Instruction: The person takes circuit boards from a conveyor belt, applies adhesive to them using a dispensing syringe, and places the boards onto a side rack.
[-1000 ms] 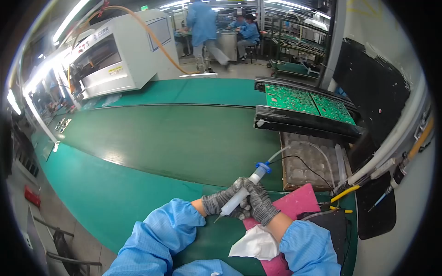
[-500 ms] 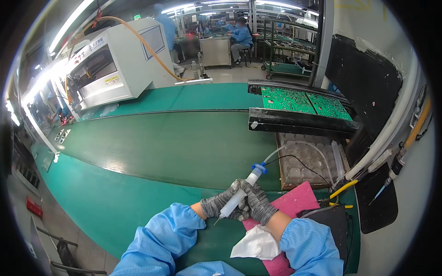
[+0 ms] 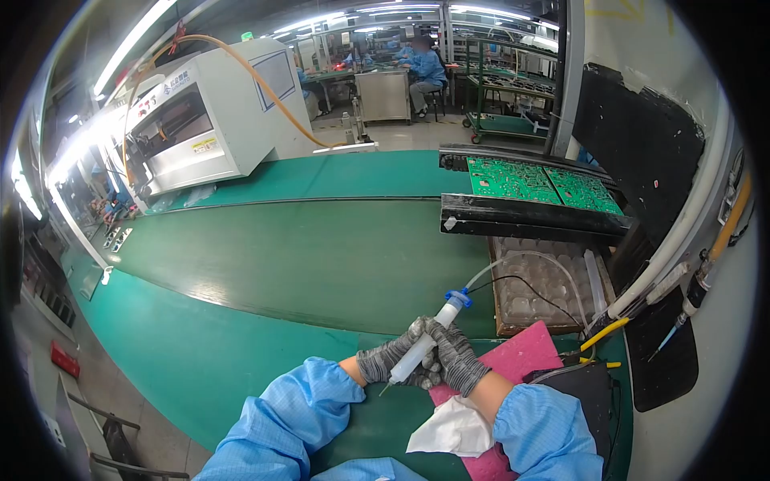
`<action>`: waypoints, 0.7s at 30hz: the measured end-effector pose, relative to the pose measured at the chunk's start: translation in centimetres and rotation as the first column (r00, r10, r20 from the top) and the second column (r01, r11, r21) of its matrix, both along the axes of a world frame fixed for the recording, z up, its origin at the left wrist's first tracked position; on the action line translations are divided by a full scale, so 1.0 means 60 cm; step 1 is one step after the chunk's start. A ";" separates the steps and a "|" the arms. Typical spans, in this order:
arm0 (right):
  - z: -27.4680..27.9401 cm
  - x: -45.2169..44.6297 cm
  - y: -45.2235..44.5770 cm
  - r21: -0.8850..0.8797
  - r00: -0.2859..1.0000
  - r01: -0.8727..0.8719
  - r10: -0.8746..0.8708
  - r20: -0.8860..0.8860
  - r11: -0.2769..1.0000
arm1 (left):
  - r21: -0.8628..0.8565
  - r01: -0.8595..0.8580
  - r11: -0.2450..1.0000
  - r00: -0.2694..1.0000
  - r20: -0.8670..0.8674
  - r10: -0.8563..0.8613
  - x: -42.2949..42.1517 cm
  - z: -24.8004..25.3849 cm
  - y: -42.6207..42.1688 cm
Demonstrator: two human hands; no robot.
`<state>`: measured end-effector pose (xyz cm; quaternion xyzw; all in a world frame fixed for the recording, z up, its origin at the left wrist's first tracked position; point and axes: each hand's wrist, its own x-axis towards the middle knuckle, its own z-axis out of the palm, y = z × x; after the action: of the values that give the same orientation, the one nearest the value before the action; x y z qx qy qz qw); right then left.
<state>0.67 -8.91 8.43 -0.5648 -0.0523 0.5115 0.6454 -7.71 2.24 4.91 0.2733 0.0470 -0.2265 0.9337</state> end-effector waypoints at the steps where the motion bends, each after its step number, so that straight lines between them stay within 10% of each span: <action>1: 0.000 0.000 0.000 -0.005 1.000 0.008 -0.008 -0.001 1.000 | 0.015 -0.010 1.000 1.000 -0.004 0.010 -0.001 0.000 -0.001; 21: 0.001 0.001 -0.002 0.008 1.000 -0.013 0.013 0.028 1.000 | 0.040 -0.038 0.998 0.998 -0.053 0.041 -0.002 -0.006 -0.002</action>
<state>0.72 -9.02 8.48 -0.5689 -0.0671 0.5075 0.6436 -7.82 2.10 4.58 0.2842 0.0821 -0.2144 0.9309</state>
